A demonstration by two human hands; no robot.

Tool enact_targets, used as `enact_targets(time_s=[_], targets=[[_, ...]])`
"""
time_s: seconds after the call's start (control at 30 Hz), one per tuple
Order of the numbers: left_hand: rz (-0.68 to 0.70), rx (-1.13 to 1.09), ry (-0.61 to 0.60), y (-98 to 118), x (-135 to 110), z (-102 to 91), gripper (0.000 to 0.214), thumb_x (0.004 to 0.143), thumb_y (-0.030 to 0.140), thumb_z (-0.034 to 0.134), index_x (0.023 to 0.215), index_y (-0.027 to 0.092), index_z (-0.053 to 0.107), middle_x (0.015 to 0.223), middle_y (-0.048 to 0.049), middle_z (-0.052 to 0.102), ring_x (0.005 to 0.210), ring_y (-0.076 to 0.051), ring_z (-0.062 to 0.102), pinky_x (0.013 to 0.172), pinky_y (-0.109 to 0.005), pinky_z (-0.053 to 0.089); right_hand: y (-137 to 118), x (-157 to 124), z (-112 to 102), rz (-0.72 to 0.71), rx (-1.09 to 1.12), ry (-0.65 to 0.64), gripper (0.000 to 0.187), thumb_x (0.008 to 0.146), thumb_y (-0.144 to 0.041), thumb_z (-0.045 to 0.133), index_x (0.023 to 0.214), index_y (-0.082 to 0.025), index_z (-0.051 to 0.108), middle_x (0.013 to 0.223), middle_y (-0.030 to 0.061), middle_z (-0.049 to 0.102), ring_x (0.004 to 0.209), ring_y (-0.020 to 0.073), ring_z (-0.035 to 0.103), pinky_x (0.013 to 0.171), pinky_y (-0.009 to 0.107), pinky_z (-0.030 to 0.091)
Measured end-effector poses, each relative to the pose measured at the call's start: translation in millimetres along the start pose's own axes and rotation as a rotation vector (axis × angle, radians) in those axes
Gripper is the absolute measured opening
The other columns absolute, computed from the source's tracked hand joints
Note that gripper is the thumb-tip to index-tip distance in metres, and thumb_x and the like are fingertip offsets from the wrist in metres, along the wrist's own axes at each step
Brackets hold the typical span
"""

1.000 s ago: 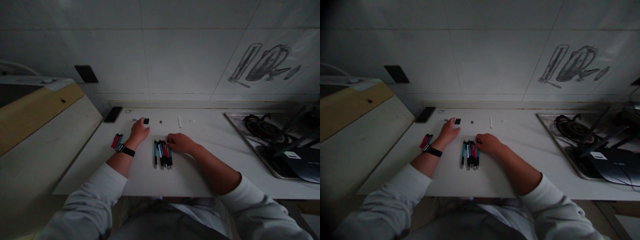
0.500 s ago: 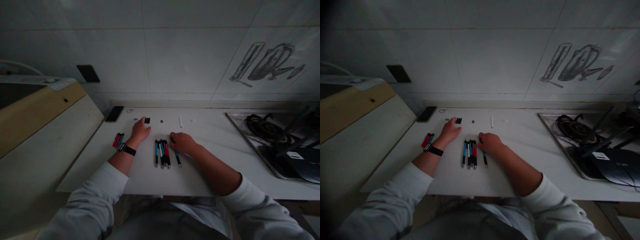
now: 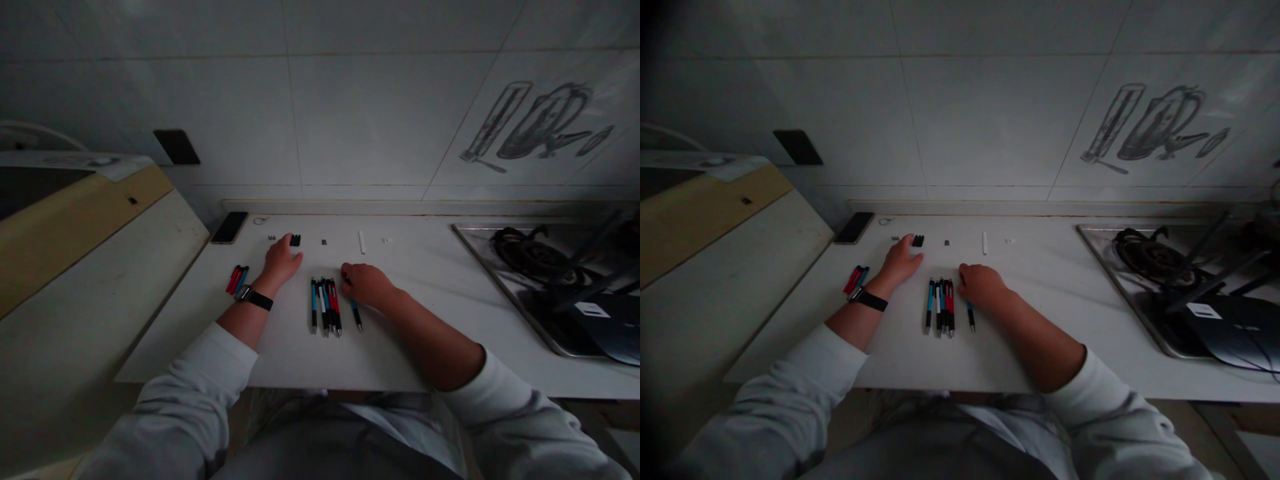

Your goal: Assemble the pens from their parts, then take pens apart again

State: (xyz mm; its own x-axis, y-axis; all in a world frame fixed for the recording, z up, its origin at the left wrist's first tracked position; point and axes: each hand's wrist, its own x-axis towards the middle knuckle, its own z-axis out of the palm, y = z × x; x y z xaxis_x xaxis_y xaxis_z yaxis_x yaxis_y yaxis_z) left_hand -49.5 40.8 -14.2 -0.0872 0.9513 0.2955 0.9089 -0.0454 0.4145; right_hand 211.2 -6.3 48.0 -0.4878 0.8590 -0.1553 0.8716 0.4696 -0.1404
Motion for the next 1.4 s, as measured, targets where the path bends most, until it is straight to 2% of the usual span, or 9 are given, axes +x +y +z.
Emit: enact_targets(time_s=[0.17,0.37,0.5,0.97,1.07,1.17,1.23,1.3,1.4], targets=[[-0.001,-0.011,0.0,-1,1,1.2,0.064,0.088,0.03,0.066,0.146,0.014,0.044,0.142,-0.0199,0.06,0.132,-0.031,0.058,0.113,-0.043,0.042,5,5,3,0.012,0.043,0.058,0.025,0.093,-0.026,0.054,0.115,-0.018,0.065,0.106,0.0147,0.074,0.091,0.0251,0.068,0.075,0.031,0.043],[0.002,-0.02,0.003,-1,1,1.0,0.064,0.088,0.03,0.066,0.146,0.013,0.045,0.142,-0.0207,0.06,0.132,-0.032,0.057,0.113,-0.045,0.042,12,11,4,-0.002,0.28,0.274,0.026,0.092,-0.021,0.051,0.114,-0.019,0.063,0.094,0.0065,0.074,0.084,0.0191,0.065,0.076,0.028,0.04],[0.007,-0.024,0.004,-2,1,2.5,0.064,0.089,0.032,0.065,0.147,0.014,0.044,0.143,-0.0198,0.06,0.132,-0.032,0.058,0.113,-0.045,0.042,16,15,3,0.02,0.422,0.354,0.024,0.09,-0.022,0.051,0.112,-0.02,0.063,0.085,0.0027,0.071,0.076,0.0168,0.061,0.072,0.027,0.04],[0.009,-0.086,0.01,3,0,-2.7,0.063,0.088,0.028,0.066,0.146,0.014,0.046,0.143,-0.0181,0.059,0.134,-0.031,0.055,0.117,-0.045,0.041,21,18,8,0.014,0.528,0.435,0.024,0.088,-0.024,0.053,0.109,-0.021,0.064,0.082,0.0009,0.068,0.073,0.0161,0.06,0.072,0.028,0.042],[0.059,-0.141,0.08,6,-1,-8.0,0.058,0.09,0.026,0.064,0.144,0.014,0.049,0.14,-0.0167,0.061,0.133,-0.029,0.055,0.117,-0.044,0.04,23,20,8,0.027,0.658,0.506,0.023,0.089,-0.028,0.053,0.108,-0.021,0.063,0.081,0.0005,0.066,0.071,0.0153,0.06,0.072,0.028,0.045],[0.16,-0.281,0.124,17,-5,-18.1,0.045,0.094,0.029,0.06,0.138,0.018,0.056,0.132,-0.0127,0.065,0.125,-0.024,0.06,0.114,-0.041,0.044,25,25,8,0.041,0.918,0.539,0.027,0.091,-0.038,0.05,0.111,-0.022,0.059,0.084,0.0011,0.065,0.07,0.0146,0.061,0.067,0.028,0.05],[0.224,-0.41,0.058,29,-12,-25.3,0.032,0.097,0.034,0.057,0.124,0.019,0.065,0.119,-0.01,0.07,0.111,-0.022,0.065,0.103,-0.038,0.05,26,27,7,0.025,1.094,0.546,0.032,0.091,-0.045,0.05,0.112,-0.022,0.056,0.087,0.0014,0.063,0.071,0.0146,0.062,0.064,0.027,0.052],[0.271,-0.545,-0.091,43,-21,-30.4,0.028,0.097,0.04,0.055,0.102,0.019,0.072,0.103,-0.0079,0.074,0.098,-0.021,0.067,0.091,-0.034,0.054,25,28,6,-0.004,1.207,0.553,0.036,0.089,-0.051,0.053,0.113,-0.023,0.053,0.089,0.0015,0.062,0.074,0.0146,0.062,0.066,0.028,0.053],[0.296,-0.745,-0.328,61,-36,-32.1,0.032,0.095,0.045,0.059,0.096,0.017,0.074,0.093,-0.0066,0.075,0.086,-0.019,0.068,0.077,-0.03,0.053,20,26,4,-0.069,1.258,0.559,0.04,0.088,-0.055,0.055,0.113,-0.024,0.052,0.09,0.0012,0.06,0.078,0.0146,0.062,0.072,0.03,0.055]])
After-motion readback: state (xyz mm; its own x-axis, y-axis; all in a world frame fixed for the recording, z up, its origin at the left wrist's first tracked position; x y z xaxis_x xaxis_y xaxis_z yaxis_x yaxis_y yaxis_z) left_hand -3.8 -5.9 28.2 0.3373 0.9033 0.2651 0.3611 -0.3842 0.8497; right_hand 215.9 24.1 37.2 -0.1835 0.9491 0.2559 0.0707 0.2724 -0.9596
